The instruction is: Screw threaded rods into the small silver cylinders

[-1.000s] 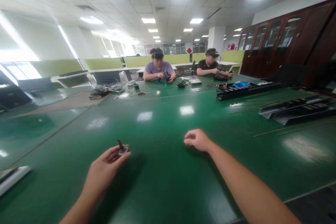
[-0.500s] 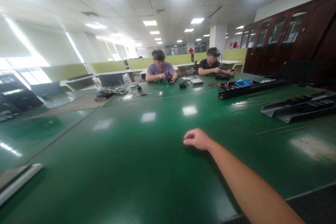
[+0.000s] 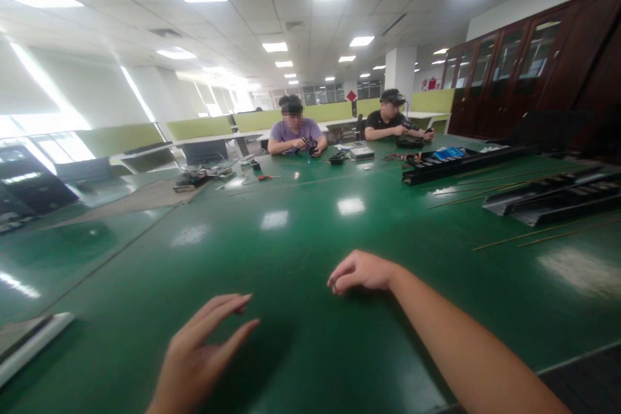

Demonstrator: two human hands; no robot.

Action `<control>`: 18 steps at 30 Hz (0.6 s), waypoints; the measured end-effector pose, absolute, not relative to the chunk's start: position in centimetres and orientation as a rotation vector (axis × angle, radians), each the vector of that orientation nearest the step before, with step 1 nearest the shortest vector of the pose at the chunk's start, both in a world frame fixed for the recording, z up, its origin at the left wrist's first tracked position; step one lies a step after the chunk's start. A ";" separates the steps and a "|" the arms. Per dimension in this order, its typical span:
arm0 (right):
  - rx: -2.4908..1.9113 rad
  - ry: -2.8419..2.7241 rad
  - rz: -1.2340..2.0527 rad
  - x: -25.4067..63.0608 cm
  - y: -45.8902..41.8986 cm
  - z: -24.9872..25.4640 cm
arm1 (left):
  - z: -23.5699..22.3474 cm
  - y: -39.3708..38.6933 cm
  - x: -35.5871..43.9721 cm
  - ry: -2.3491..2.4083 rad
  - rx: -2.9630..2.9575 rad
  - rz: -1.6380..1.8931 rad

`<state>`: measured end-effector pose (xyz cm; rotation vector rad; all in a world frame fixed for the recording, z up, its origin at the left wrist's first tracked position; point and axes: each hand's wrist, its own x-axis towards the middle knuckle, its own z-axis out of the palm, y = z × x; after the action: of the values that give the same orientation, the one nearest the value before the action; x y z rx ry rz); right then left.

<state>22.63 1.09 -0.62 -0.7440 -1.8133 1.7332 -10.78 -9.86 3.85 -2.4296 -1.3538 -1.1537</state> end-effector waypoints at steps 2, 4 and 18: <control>-0.692 -1.848 1.783 22.5 1.0 -0.6 | 3.2 -7.9 -7.2 -1.242 -2.628 -1.129; -0.656 -1.860 1.825 22.5 1.0 -0.6 | 2.8 -6.5 -3.9 -1.211 -2.788 -1.078; -0.527 -1.771 1.973 22.4 1.6 -1.4 | 4.0 -5.9 1.1 -1.561 -2.937 -1.607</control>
<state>22.40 1.62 -1.43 -0.5272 -1.7705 1.9731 1.05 -5.87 3.97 -2.9374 -1.5615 -1.6067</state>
